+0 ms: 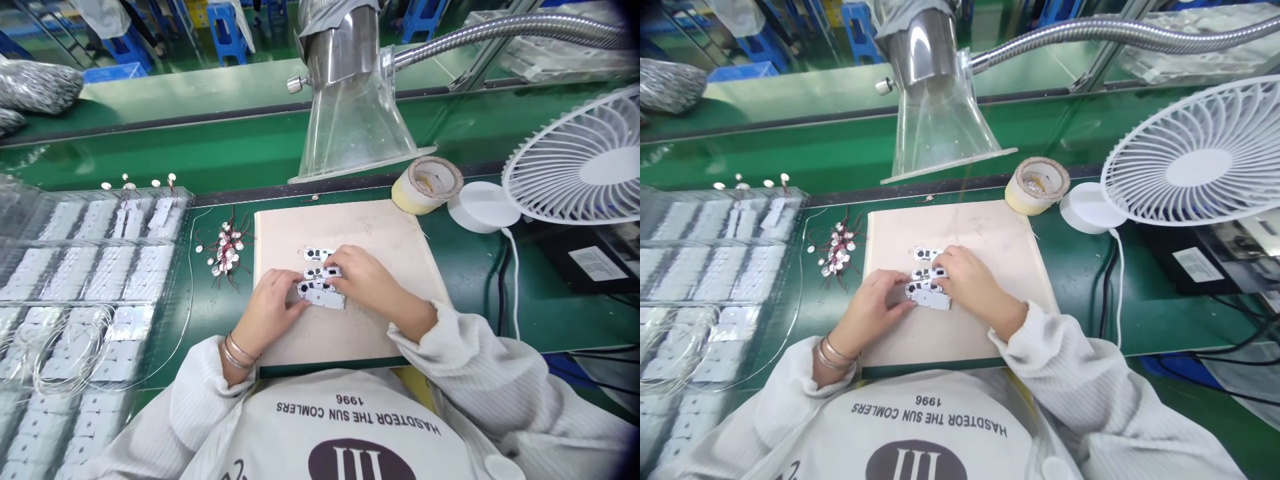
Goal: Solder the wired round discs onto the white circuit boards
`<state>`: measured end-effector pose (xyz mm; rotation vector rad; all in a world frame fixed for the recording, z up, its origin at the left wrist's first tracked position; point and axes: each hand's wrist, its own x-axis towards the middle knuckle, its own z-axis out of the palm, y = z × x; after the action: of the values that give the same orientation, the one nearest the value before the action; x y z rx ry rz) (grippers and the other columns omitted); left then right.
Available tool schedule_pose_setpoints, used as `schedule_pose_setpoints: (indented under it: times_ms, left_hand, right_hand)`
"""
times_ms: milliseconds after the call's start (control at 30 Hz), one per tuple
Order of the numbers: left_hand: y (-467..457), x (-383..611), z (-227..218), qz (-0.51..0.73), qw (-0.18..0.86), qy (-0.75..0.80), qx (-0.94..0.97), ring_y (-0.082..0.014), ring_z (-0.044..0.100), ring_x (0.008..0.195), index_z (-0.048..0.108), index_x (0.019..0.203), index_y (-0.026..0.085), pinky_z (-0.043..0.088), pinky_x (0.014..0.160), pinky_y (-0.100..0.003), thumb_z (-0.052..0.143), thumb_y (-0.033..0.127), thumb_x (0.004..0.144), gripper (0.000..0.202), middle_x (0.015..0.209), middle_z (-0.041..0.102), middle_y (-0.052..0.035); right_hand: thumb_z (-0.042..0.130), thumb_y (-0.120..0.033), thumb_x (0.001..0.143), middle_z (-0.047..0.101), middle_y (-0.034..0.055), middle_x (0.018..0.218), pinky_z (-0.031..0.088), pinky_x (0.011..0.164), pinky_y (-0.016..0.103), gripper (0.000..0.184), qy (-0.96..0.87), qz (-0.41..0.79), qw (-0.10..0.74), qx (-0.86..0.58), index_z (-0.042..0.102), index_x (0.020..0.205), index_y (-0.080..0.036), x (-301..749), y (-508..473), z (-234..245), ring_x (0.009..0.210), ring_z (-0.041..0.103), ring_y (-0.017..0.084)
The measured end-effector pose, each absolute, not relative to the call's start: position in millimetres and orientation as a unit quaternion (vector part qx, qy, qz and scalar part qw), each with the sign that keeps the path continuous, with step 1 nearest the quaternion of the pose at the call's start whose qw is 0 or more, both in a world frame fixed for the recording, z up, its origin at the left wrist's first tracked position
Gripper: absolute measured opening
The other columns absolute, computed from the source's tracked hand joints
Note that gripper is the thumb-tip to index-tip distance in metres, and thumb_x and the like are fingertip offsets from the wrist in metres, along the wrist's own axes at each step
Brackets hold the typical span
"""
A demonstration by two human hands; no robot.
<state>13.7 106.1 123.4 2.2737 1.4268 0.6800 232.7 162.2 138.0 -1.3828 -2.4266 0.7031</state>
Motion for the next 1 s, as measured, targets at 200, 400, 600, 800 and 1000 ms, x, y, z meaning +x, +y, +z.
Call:
schedule_pose_setpoints:
  times_ms: [200, 400, 600, 800, 1000]
  left_hand:
    - [105, 10, 125, 0.242, 0.193, 0.500, 0.809, -0.0243, 0.058, 0.103, 0.056, 0.111, 0.022, 0.050, 0.091, -0.044, 0.070, 0.024, 0.082, 0.032, 0.108, 0.066, -0.0060]
    - [107, 10, 123, 0.225, 0.179, 0.490, 0.823, -0.0235, 0.056, 0.096, 0.064, 0.108, 0.024, 0.050, 0.086, -0.043, 0.067, 0.021, 0.083, 0.025, 0.101, 0.064, -0.0063]
    - [120, 5, 126, 0.237, 0.161, 0.491, 0.823, -0.0237, 0.057, 0.099, 0.063, 0.108, 0.019, 0.049, 0.091, -0.043, 0.068, 0.020, 0.082, 0.026, 0.103, 0.066, -0.0071]
    - [122, 1, 127, 0.244, 0.168, 0.480, 0.826, -0.0229, 0.058, 0.099, 0.064, 0.106, 0.021, 0.049, 0.091, -0.042, 0.066, 0.020, 0.084, 0.022, 0.102, 0.067, -0.0062]
    - [116, 4, 130, 0.262, 0.174, 0.444, 0.839, -0.0211, 0.058, 0.095, 0.065, 0.105, 0.020, 0.050, 0.086, -0.040, 0.059, 0.015, 0.087, 0.020, 0.100, 0.066, -0.0064]
  right_hand:
    - [0.065, -0.018, 0.085, 0.063, 0.0078, 0.102, 0.045, 0.090, 0.037, 0.016, -0.834, 0.233, 0.156, -0.474, 0.065, 0.101, -0.017, 228, 166, 140, 0.100, 0.056, 0.023]
    - [0.060, -0.016, 0.088, 0.062, 0.0066, 0.103, 0.047, 0.089, 0.038, 0.016, -0.869, 0.252, 0.115, -0.411, 0.067, 0.102, -0.021, 234, 142, 141, 0.102, 0.056, 0.023]
    - [0.062, -0.016, 0.086, 0.061, 0.0088, 0.104, 0.049, 0.088, 0.040, 0.021, -0.846, 0.229, 0.127, -0.464, 0.064, 0.106, -0.017, 236, 141, 136, 0.100, 0.058, 0.024]
    - [0.062, -0.016, 0.086, 0.062, 0.0096, 0.105, 0.050, 0.087, 0.040, 0.020, -0.847, 0.205, 0.145, -0.468, 0.063, 0.106, -0.016, 236, 145, 136, 0.100, 0.059, 0.025]
    - [0.070, -0.036, 0.083, 0.063, 0.0075, 0.094, 0.050, 0.072, 0.038, 0.027, -0.863, 0.184, 0.074, -0.465, 0.060, 0.099, -0.016, 227, 109, 149, 0.087, 0.060, 0.025]
